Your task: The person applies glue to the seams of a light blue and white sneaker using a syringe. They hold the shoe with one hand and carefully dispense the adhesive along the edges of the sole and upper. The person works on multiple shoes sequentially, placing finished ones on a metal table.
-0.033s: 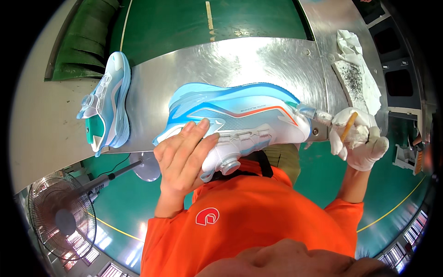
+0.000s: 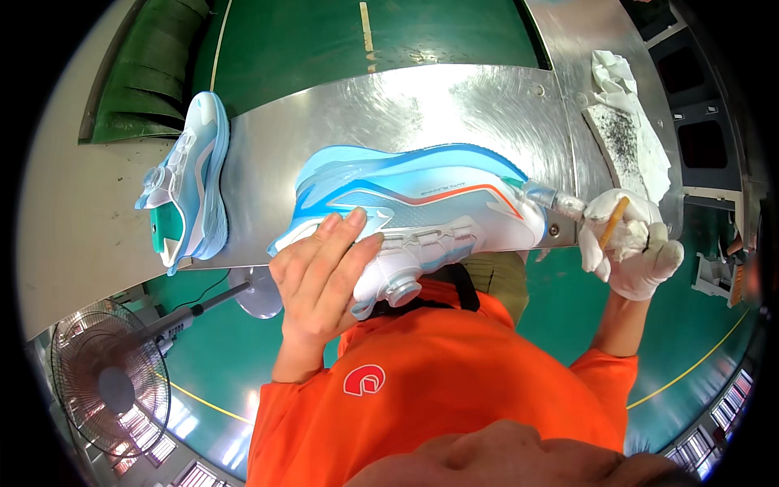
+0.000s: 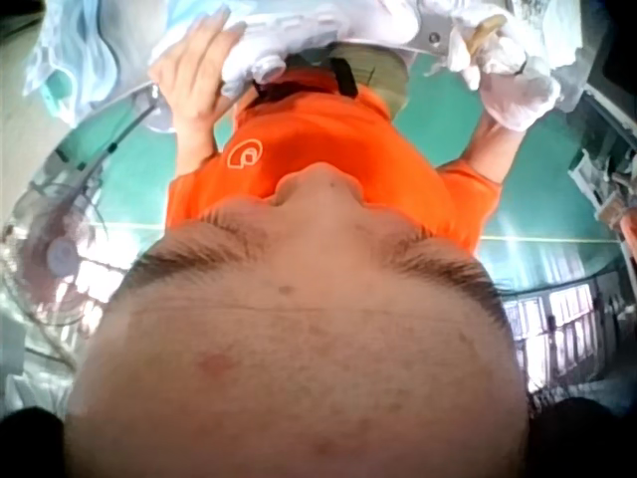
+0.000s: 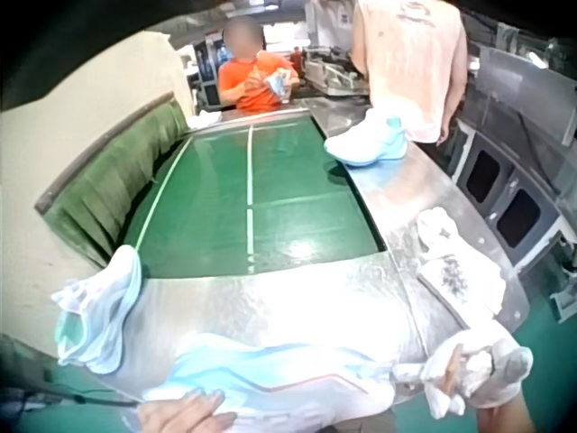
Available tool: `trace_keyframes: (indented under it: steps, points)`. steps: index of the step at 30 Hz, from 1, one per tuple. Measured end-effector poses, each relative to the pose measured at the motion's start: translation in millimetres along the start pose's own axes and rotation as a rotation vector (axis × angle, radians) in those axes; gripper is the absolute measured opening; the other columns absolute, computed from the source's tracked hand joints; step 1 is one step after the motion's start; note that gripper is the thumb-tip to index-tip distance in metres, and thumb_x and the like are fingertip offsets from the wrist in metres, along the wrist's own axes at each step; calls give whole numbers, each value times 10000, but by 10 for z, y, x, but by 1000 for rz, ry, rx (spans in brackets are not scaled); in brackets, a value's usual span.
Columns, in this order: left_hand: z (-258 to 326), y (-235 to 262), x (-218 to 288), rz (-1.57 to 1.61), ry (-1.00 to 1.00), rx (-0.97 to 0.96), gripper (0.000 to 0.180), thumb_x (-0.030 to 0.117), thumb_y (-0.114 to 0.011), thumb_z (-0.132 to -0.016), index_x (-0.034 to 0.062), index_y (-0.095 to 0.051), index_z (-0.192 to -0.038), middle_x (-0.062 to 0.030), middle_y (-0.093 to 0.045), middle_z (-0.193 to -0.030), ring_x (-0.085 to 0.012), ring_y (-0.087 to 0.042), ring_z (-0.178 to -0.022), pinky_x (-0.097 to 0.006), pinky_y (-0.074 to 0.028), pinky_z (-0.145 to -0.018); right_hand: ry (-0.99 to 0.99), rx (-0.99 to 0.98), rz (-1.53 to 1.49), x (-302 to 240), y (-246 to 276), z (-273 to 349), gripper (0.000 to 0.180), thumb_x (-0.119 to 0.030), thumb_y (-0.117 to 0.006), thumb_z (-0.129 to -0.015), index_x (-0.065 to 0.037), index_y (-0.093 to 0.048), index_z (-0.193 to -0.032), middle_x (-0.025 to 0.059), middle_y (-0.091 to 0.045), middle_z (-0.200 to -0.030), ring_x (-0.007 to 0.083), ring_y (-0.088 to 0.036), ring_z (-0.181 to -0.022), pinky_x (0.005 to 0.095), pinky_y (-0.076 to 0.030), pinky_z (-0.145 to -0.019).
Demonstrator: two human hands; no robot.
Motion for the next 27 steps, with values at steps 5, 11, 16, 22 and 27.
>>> trace_keyframes:
  steps: [5,11,16,22,27]
  points:
    - [-18,-35,54,-27,-1,16,305,96,-621,-729,71,-727,-1014,-88,-699,-1154,-236,-642,-1005,-303,-453,-789,8,0,-73,130,141,106,1084,-892,-541,-672,95,-530,-1121,135,-577,-598,93,-408,-398,205,-347,-401]
    - [-62,-49,149,-44,37,-48,408,133,-690,-666,59,-695,-1067,-107,-688,-1179,-263,-639,-1029,-321,-427,-853,70,48,-256,359,338,245,1126,-911,-548,-637,131,-567,-1065,182,-612,-644,102,-443,-393,191,-370,-382]
    - [-51,-61,251,-65,68,-87,562,120,-704,-558,20,-657,-1109,-150,-670,-1209,-323,-626,-1097,-362,-401,-941,123,91,-329,476,371,351,1119,-895,-562,-648,138,-560,-1078,185,-607,-644,103,-451,-402,192,-376,-384]
    - [-48,-36,204,-41,40,-82,501,145,-706,-599,12,-663,-1081,-151,-673,-1200,-325,-632,-1076,-362,-411,-939,187,65,-400,516,339,462,1013,-765,-658,-665,85,-495,-1191,172,-589,-757,137,-440,-433,219,-352,-416]
    - [-188,4,3,36,-100,-48,332,69,-601,-730,85,-715,-1041,-66,-690,-1165,-202,-649,-1016,-301,-417,-845,260,146,-284,262,457,592,864,-498,-735,-760,6,-376,-1362,150,-536,-1012,193,-515,-623,262,-431,-512]
Point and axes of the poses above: each hand's wrist, its own z-axis away from the middle knuckle, its own y-axis out of the back of the hand, x = y × z, the point moved 3 cm from there along -z, towards the middle knuckle
